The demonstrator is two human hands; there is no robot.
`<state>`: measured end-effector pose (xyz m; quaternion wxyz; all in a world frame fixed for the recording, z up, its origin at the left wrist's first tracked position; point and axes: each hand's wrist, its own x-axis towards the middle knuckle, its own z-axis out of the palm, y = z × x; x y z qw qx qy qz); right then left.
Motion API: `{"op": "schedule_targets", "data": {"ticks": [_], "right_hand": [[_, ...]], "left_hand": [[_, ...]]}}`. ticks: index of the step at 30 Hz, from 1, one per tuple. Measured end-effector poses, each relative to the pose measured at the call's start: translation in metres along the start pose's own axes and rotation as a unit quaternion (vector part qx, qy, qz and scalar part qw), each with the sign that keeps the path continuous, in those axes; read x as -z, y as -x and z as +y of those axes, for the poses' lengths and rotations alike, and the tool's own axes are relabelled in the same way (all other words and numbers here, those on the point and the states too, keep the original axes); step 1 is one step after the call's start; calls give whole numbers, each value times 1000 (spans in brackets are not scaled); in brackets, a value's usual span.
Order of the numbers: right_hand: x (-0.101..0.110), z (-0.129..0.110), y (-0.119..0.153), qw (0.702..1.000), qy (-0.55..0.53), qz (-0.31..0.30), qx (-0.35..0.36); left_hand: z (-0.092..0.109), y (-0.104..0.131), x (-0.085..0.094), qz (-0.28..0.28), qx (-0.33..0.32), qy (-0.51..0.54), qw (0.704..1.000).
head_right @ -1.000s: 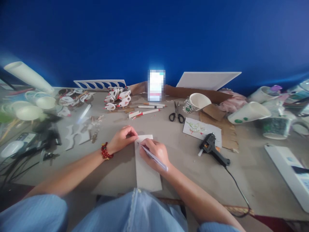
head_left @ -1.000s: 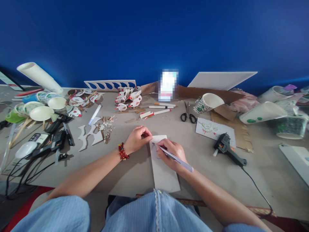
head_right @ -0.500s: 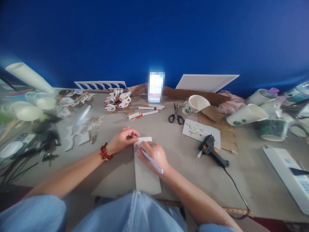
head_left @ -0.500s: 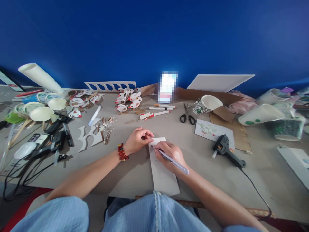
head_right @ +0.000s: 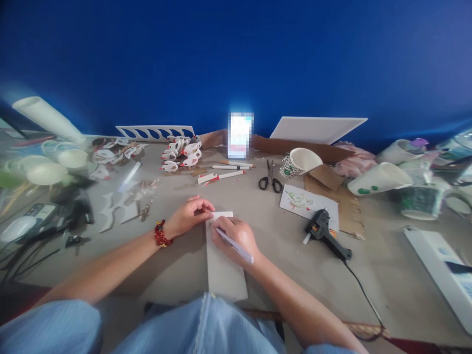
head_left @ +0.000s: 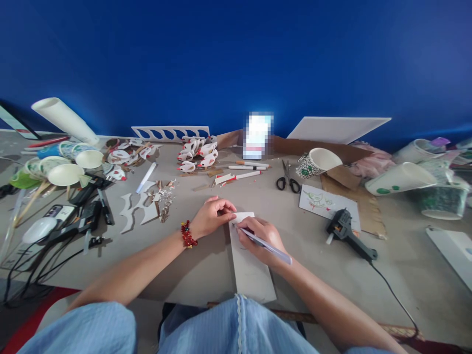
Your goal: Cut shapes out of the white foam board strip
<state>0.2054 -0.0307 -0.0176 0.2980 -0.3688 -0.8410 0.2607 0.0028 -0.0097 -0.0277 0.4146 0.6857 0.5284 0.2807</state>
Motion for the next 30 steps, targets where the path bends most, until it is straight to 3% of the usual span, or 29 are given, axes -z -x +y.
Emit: {"op": "schedule_targets", "data": {"ticks": [8, 12, 17, 23, 30], "right_hand": [[9, 4, 1, 999, -9, 31, -28], [14, 7, 0, 997, -3, 71, -37], [16, 3, 0, 997, -4, 78, -24], [20, 1, 6, 992, -21, 126, -16], [17, 4, 4, 994, -13, 104, 18]], "left_hand": [[5, 11, 1, 15, -17, 4, 1000], [13, 21, -13, 27, -34, -59, 997], [15, 20, -26, 17, -31, -46, 998], [14, 20, -18, 54, -17, 10, 998], [18, 22, -17, 41, -12, 22, 999]]}}
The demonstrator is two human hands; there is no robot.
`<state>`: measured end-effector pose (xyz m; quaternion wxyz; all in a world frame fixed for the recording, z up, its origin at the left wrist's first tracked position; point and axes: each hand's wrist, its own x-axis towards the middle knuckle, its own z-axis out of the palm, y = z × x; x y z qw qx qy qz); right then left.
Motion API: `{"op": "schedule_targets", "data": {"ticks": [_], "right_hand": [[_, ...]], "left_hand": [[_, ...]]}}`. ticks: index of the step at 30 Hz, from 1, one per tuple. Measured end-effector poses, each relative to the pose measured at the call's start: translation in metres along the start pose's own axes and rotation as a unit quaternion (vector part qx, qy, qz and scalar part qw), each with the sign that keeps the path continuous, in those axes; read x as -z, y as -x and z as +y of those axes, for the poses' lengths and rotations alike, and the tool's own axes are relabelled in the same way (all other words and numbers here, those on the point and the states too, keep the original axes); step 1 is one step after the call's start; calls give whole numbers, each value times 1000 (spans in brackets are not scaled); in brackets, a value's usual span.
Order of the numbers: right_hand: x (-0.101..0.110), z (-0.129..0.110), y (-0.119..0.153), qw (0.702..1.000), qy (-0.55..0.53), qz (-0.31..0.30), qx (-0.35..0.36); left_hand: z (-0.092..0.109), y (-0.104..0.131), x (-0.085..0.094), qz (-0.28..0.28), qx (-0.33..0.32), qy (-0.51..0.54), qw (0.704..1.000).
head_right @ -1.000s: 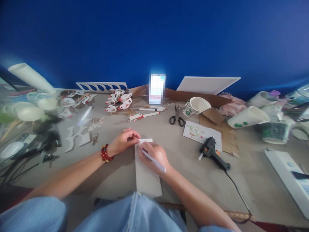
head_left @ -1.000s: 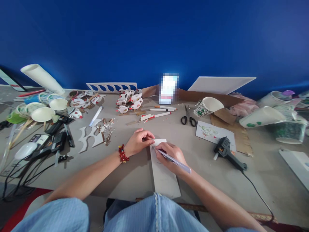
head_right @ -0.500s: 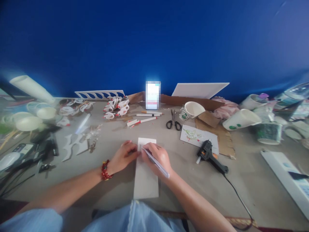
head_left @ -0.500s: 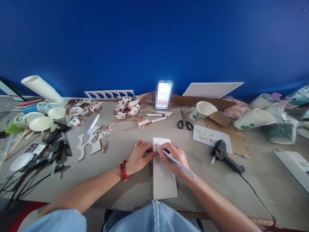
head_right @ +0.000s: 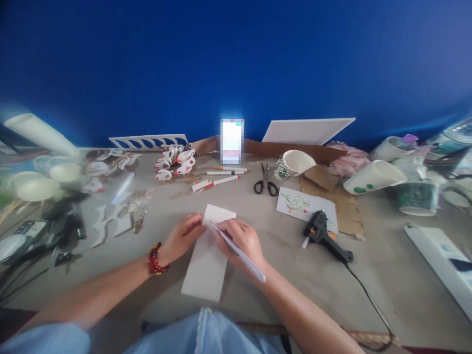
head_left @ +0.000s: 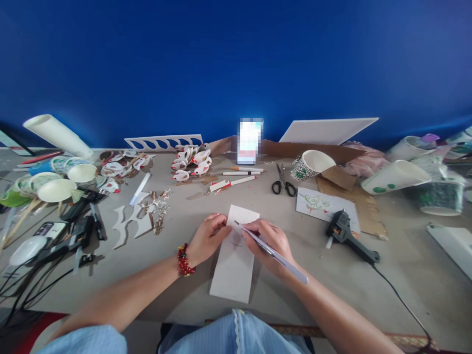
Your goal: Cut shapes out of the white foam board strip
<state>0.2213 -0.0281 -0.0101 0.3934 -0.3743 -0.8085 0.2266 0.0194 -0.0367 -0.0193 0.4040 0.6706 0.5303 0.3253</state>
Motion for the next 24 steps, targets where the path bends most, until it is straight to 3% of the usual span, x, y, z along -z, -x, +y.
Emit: {"op": "schedule_targets", "data": {"ticks": [24], "right_hand": [[-1, 1, 0, 999, 1, -33, -20]], "left_hand": [[-2, 1, -2, 11, -8, -41, 999]]}}
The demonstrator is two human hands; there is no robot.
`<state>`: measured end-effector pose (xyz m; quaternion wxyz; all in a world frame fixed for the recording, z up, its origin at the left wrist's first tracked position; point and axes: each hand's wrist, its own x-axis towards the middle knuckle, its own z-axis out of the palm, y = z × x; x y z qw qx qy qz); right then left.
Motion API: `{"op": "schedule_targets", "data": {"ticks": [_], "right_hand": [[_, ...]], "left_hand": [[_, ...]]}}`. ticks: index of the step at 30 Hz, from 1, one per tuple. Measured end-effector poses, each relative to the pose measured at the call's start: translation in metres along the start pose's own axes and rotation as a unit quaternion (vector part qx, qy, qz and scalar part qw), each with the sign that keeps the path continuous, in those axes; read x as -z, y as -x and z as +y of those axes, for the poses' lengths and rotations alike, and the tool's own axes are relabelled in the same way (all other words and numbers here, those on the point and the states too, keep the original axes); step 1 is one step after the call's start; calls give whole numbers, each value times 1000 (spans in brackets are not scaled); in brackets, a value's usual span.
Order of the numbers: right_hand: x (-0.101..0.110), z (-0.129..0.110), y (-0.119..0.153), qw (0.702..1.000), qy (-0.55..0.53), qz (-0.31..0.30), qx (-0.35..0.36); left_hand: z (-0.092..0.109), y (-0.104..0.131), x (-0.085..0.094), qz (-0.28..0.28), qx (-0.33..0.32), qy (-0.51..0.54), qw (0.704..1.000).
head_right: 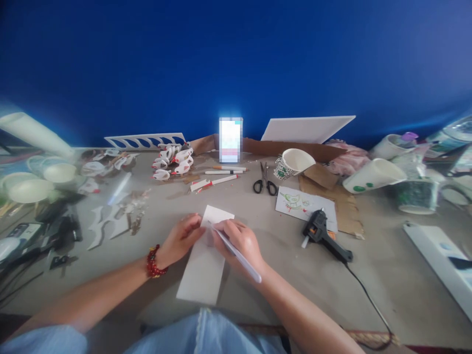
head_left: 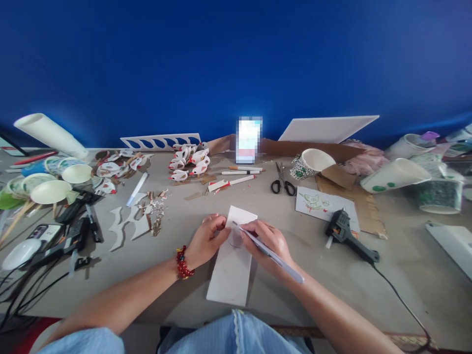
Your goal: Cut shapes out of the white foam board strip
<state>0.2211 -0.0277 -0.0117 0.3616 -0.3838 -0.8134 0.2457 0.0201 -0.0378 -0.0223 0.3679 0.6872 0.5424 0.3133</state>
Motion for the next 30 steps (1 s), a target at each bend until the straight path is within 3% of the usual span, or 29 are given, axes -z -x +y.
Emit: {"op": "schedule_targets", "data": {"ticks": [21, 26, 30], "right_hand": [[-3, -2, 0, 999, -24, 2, -38], [6, -1, 1, 999, -29, 27, -31], [8, 1, 0, 999, -36, 4, 1]], "left_hand": [[0, -1, -3, -22, -6, -8, 1000], [1, -3, -1, -23, 17, 7, 1000], [2, -2, 1, -25, 32, 42, 998]]}}
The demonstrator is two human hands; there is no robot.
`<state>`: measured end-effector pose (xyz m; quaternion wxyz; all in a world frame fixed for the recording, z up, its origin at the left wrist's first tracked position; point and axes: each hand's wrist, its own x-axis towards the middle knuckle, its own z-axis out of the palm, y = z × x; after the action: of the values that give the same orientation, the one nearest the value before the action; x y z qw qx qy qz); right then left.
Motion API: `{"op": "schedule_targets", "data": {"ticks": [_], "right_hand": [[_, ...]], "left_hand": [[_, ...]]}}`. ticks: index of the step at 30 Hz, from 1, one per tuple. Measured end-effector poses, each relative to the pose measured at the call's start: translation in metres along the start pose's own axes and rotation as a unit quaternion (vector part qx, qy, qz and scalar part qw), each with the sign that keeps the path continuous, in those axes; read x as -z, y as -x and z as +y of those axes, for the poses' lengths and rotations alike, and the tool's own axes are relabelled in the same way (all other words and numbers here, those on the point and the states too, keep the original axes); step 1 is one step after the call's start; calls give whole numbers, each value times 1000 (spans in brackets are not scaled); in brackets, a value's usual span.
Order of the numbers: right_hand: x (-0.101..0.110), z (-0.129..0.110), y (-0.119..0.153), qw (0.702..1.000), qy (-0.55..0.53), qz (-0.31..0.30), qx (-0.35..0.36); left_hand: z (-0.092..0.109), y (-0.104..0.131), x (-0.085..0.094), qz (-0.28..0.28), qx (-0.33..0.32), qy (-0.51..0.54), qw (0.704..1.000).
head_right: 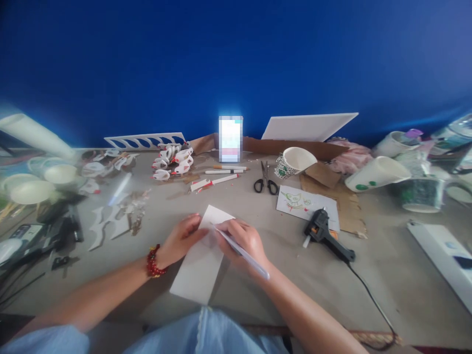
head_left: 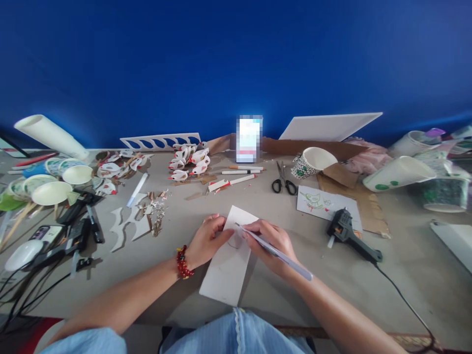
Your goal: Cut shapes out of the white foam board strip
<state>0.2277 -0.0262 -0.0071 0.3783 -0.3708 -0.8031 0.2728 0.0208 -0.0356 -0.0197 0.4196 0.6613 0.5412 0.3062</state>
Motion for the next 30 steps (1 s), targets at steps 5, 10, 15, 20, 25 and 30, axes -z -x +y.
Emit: {"op": "schedule_targets", "data": {"ticks": [5, 10, 15, 20, 25, 30], "right_hand": [[-3, 3, 0, 1000, 1, -12, 0], [-2, 4, 0, 1000, -7, -17, 4], [1, 2, -4, 999, -28, -16, 21], [2, 4, -6, 999, -37, -26, 22], [1, 7, -4, 998, -43, -32, 23], [-1, 8, -2, 998, -39, -36, 23]], "left_hand": [[2, 1, 1, -5, -5, 28, 1000], [2, 0, 1, -10, -3, 24, 1000], [-2, 0, 1, -13, -8, -1, 1000], [0, 0, 1, -19, -21, -1, 1000], [1, 0, 0, -15, -12, 8, 1000], [-1, 1, 0, -9, -17, 2, 1000]]}}
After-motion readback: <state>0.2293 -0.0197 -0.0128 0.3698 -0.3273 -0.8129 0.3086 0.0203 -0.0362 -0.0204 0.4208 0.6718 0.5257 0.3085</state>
